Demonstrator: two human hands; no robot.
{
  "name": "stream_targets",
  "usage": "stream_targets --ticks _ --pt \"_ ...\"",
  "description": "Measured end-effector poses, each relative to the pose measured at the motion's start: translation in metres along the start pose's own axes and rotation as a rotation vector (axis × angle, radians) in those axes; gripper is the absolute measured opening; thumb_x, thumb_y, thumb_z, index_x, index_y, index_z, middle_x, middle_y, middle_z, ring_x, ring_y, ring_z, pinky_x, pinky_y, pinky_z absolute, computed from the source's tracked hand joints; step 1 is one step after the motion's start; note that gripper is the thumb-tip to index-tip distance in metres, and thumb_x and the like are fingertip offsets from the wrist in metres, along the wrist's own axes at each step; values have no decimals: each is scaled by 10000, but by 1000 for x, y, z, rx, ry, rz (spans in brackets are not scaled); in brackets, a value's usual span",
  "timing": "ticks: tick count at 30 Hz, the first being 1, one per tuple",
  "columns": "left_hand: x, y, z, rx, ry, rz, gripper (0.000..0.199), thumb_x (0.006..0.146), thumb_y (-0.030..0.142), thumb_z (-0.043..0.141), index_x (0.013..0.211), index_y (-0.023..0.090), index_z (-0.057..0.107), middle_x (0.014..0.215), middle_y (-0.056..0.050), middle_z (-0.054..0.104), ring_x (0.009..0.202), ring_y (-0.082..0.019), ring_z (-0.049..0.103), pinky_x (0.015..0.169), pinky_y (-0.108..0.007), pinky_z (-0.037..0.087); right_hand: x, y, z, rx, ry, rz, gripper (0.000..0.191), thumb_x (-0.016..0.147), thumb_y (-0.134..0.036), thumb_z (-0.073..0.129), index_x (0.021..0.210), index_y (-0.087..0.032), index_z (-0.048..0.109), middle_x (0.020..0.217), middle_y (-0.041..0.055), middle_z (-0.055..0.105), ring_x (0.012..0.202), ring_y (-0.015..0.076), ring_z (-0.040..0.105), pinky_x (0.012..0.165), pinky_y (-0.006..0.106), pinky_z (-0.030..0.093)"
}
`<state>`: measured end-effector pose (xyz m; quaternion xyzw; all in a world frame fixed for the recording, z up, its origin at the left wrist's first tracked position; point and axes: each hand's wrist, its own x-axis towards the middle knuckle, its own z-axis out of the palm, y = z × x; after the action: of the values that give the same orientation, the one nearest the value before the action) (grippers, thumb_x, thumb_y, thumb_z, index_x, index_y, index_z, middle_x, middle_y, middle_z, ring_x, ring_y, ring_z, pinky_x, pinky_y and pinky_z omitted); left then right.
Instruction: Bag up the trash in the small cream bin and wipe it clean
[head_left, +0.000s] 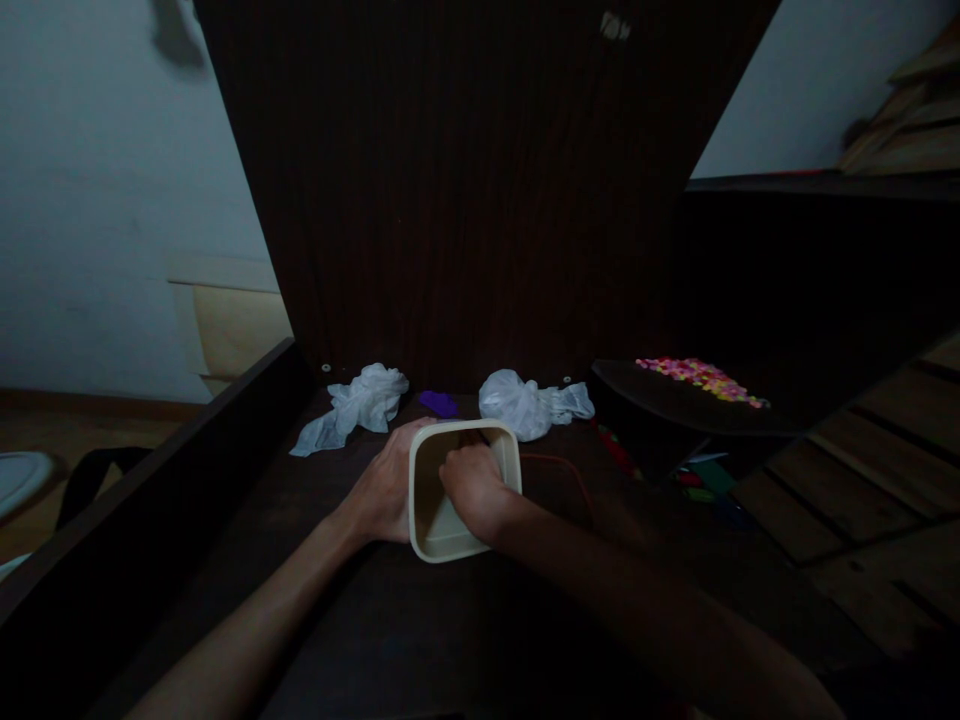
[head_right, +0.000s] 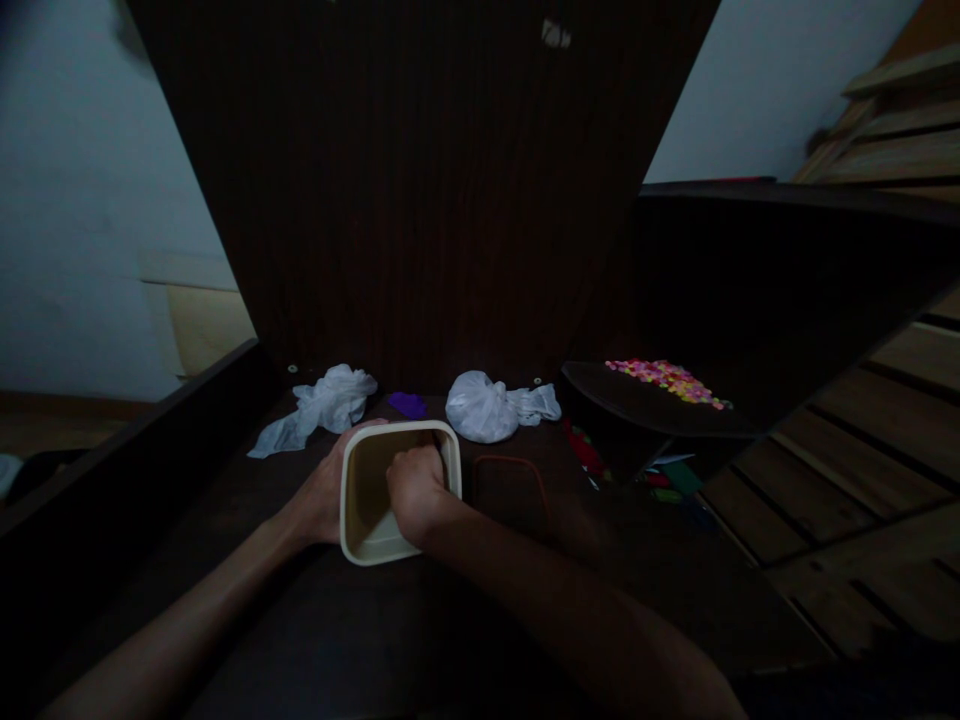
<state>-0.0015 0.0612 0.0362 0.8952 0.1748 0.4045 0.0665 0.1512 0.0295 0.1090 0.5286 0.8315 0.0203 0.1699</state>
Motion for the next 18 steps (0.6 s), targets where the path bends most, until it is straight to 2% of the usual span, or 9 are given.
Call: stream_targets --ticks 5,8,11,14,18 --pt "-2 -2 1 -10 6 -13 1216 642 477 873 1575 202 144 1465 -232 433 1379 -461 451 1107 -647 456 0 1 -1 -41 14 -60 308 900 25 520 1002 -78 792 1045 225 769 1007 279 748 850 359 582" --pt "-4 -3 2 -10 -2 -18 1201 651 478 864 1575 197 150 1474 -232 429 1391 -458 443 1113 -639 454 -1 -1 0 -46 -2 -74 307 914 11 517 1001 -93 792 1040 213 774 980 263 754 852 360 576" --pt "-4 -3 2 -1 9 -18 1162 681 471 847 1575 200 156 1471 -225 437 1386 -444 455 1100 -629 471 0 -5 2 -56 -23 -36 268 908 -17 546 1000 -81 789 996 236 771 1014 298 746 867 408 570" --pt "-3 -2 1 -13 17 -41 1164 651 476 865 1560 205 191 1469 -219 444 1366 -443 476 1088 -629 483 4 -10 3 -64 -47 8 236 897 -51 580 1014 -65 784 995 267 761 1046 336 733 861 443 571" --pt "-3 -2 0 -15 35 -38 1153 645 462 876 1552 213 209 1452 -215 465 1354 -449 490 1103 -637 465 8 -12 0 -65 -52 52 283 914 -34 531 1069 -15 767 1057 307 739 1118 377 701 908 492 555"
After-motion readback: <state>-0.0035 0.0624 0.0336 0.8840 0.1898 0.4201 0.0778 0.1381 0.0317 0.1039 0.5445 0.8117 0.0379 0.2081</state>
